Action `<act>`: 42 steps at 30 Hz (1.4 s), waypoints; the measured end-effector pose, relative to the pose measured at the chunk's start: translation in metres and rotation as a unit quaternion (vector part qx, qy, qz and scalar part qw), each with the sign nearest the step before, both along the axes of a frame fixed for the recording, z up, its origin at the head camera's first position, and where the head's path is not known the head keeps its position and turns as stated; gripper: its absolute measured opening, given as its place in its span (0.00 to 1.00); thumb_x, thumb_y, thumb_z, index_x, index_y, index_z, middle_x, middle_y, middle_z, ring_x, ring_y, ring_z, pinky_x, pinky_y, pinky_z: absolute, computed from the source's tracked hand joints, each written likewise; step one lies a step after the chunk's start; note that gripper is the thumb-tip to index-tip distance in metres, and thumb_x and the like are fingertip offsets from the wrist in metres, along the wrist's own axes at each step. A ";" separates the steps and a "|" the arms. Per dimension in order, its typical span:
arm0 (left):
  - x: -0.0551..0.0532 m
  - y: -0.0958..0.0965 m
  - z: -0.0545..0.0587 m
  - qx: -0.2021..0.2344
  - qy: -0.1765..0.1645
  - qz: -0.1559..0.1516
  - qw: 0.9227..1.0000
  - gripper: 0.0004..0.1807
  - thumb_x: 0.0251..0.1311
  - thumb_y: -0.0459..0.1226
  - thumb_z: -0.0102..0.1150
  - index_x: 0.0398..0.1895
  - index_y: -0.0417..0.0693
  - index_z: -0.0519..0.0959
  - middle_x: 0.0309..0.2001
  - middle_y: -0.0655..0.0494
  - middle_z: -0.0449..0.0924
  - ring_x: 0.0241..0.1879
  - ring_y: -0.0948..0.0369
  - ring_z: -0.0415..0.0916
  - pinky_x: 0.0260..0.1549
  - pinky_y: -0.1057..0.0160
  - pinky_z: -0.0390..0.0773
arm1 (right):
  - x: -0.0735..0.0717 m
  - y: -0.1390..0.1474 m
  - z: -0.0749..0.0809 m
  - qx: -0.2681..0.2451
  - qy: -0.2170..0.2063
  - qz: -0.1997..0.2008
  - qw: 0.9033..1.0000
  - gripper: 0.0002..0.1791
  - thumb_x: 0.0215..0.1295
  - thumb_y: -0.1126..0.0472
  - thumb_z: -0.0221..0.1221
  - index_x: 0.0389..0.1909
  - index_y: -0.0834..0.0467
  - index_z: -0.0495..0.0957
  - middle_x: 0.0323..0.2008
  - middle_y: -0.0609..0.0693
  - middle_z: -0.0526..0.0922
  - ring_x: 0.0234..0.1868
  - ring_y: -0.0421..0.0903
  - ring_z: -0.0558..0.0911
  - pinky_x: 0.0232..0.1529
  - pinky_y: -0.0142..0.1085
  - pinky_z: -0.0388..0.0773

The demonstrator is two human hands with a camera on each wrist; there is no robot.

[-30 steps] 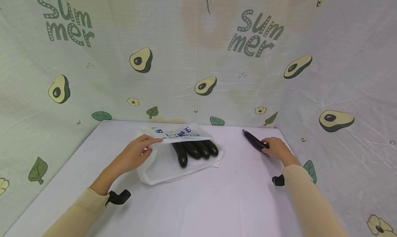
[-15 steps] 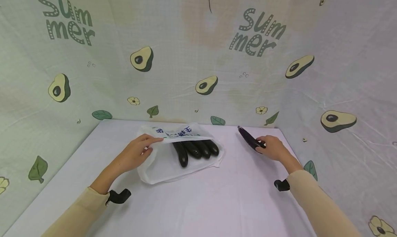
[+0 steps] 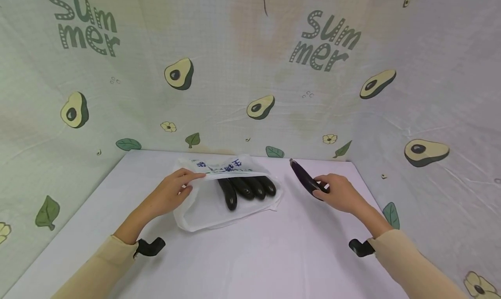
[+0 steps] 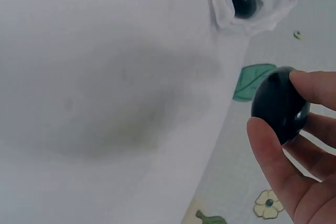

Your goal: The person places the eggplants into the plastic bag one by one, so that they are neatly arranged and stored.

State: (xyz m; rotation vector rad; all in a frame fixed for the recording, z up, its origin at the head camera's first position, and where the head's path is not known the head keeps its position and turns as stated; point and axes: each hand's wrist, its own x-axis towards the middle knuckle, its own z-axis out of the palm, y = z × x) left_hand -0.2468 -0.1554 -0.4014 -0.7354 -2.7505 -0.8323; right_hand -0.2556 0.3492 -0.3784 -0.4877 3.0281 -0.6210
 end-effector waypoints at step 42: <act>0.000 -0.001 0.001 0.010 0.008 -0.015 1.000 0.29 0.71 0.23 0.59 0.71 0.54 0.80 0.55 0.51 0.79 0.39 0.61 0.73 0.37 0.62 0.79 | 0.053 -0.078 -0.005 -0.068 0.037 0.127 0.989 0.21 0.68 0.60 0.72 0.60 0.60 0.84 0.44 0.44 0.86 0.38 0.37 0.81 0.32 0.32 0.78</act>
